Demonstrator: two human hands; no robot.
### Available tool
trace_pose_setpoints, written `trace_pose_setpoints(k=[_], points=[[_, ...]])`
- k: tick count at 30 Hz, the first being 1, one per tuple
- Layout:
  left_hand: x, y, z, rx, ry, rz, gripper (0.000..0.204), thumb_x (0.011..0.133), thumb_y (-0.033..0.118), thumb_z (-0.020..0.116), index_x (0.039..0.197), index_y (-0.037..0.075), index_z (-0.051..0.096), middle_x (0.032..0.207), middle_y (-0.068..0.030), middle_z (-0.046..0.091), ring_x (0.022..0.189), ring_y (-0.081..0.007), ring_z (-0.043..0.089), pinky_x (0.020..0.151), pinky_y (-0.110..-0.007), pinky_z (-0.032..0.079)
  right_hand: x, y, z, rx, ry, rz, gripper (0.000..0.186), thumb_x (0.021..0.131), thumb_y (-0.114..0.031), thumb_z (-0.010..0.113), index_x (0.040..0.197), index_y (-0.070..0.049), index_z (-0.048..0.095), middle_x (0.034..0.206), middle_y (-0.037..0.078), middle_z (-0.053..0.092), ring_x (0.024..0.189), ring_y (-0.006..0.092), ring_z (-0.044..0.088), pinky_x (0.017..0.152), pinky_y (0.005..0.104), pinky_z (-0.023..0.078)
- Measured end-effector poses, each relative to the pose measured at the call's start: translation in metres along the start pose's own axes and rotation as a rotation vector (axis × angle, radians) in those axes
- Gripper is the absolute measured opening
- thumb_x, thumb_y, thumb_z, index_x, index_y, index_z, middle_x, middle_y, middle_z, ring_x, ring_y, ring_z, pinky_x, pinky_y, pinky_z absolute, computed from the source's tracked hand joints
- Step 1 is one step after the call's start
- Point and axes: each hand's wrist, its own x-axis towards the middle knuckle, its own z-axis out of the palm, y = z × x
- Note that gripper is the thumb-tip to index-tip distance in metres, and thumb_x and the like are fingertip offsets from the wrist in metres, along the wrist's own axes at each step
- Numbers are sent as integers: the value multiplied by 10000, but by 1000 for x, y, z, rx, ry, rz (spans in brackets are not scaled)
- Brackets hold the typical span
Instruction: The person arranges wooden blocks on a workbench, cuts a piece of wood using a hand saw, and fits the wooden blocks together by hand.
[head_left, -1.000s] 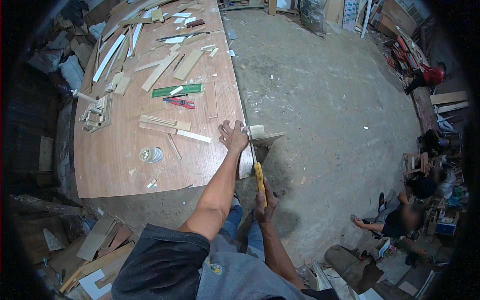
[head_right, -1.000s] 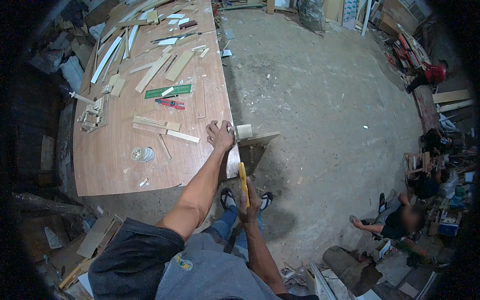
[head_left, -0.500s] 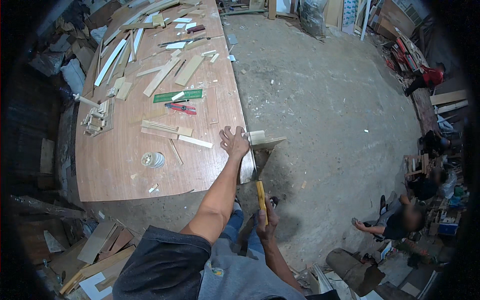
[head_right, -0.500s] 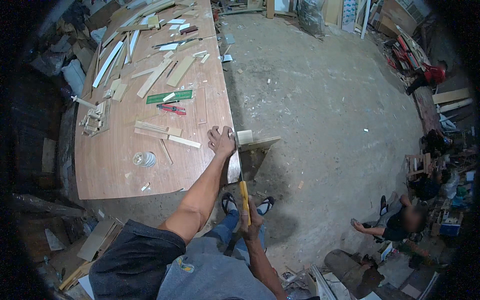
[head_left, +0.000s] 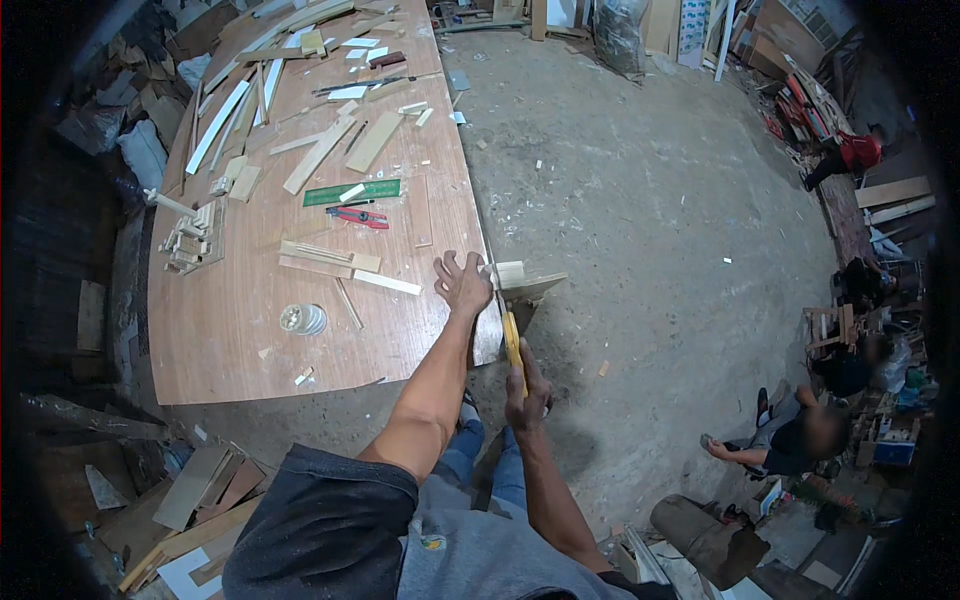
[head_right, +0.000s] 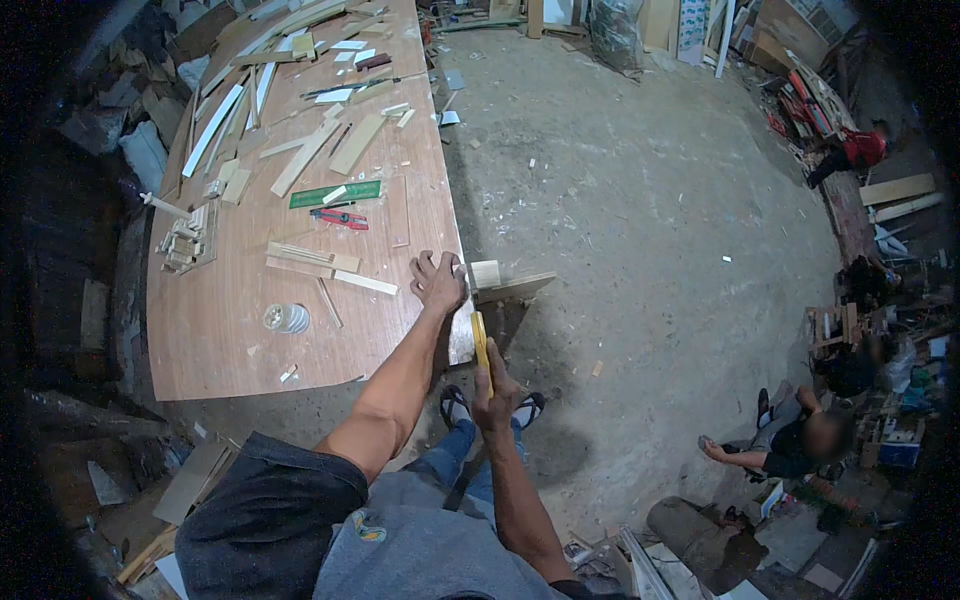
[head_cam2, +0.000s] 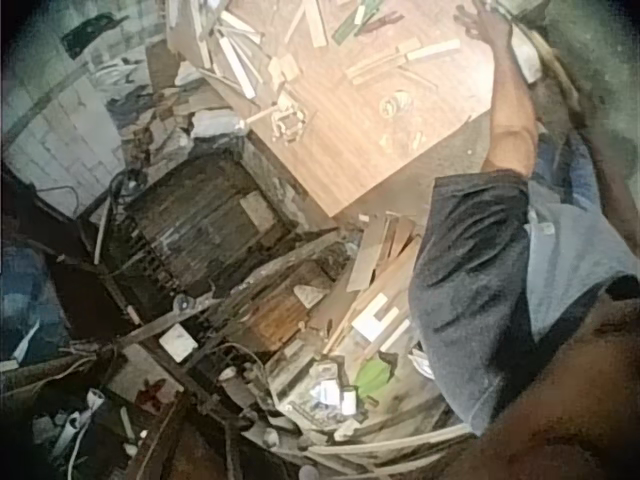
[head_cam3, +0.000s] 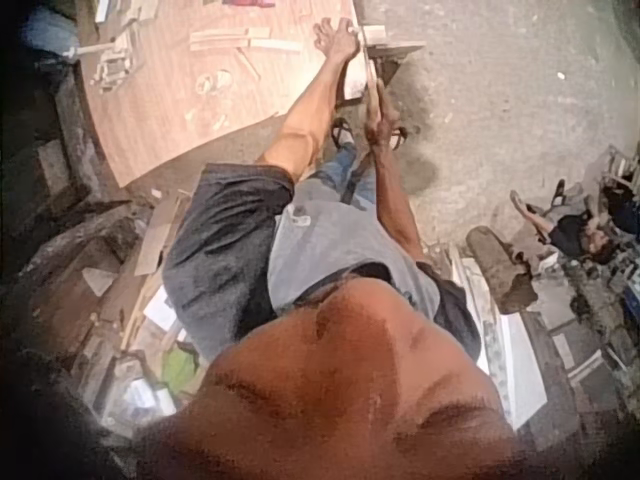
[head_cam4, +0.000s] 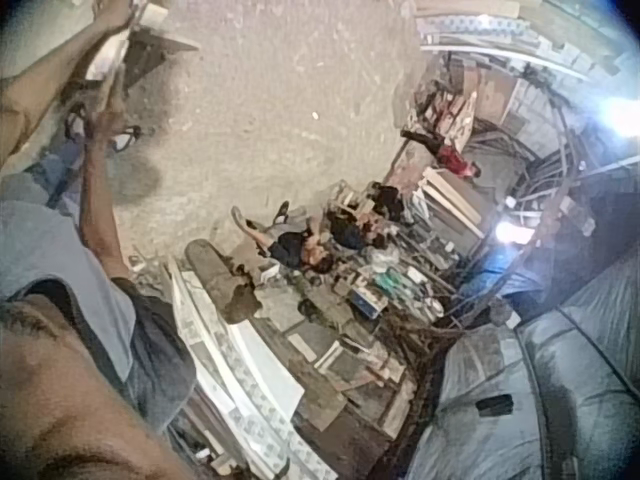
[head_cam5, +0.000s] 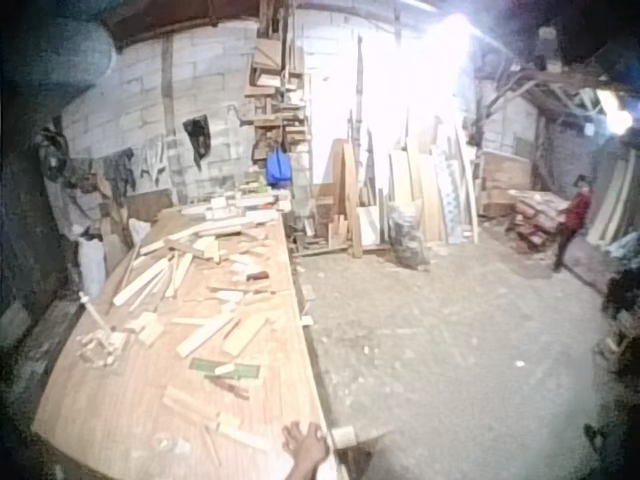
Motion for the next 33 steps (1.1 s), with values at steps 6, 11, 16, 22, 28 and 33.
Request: trace_pose_setpoints(k=[6, 11, 16, 22, 28, 33], points=[[2, -1, 0, -12, -15, -77, 245, 910, 311, 664, 1137, 269, 582, 1474, -161, 280, 1424, -436, 134, 1058, -652, 211, -60, 15, -14, 148, 13, -10, 468, 1005, -207, 499, 1417, 14, 525, 697, 54, 564, 563, 103, 501, 534, 268, 407], [-1, -3, 3, -15, 20, -24, 258, 901, 297, 682, 1137, 271, 582, 1466, -156, 285, 1428, -441, 129, 1053, -656, 220, 7, -18, 1, 50, -71, 91, 473, 1001, -205, 504, 1417, 19, 523, 755, 79, 601, 573, 104, 506, 540, 274, 422], [3, -7, 3, -8, 45, -51, 274, 891, 287, 691, 1139, 280, 575, 1462, -160, 286, 1425, -453, 137, 1048, -658, 227, -39, -18, -14, 51, -6, -28, 450, 1000, -177, 496, 1398, 31, 536, 780, 86, 627, 591, 100, 521, 556, 276, 435], [-1, -1, 8, -48, 18, 5, 252, 899, 274, 671, 1127, 279, 565, 1465, -167, 276, 1427, -469, 123, 1051, -663, 215, 29, -44, 3, -37, -34, 81, 439, 1006, -170, 505, 1383, 51, 537, 838, 111, 681, 621, 131, 571, 583, 294, 473], [7, -15, 7, -61, 24, -40, 252, 891, 253, 680, 1113, 253, 561, 1465, -179, 258, 1437, -472, 79, 1061, -658, 191, 5, -69, -15, -98, -102, 114, 511, 960, -121, 582, 1440, 19, 473, 990, 267, 710, 805, 283, 732, 684, 370, 550], [7, -8, 8, -73, -28, -62, 248, 899, 279, 676, 1114, 252, 554, 1479, -175, 244, 1445, -472, 63, 1067, -665, 180, 16, -68, -21, -101, -74, -130, 496, 937, -100, 648, 1396, 22, 504, 1035, 273, 698, 838, 309, 735, 702, 382, 564]])
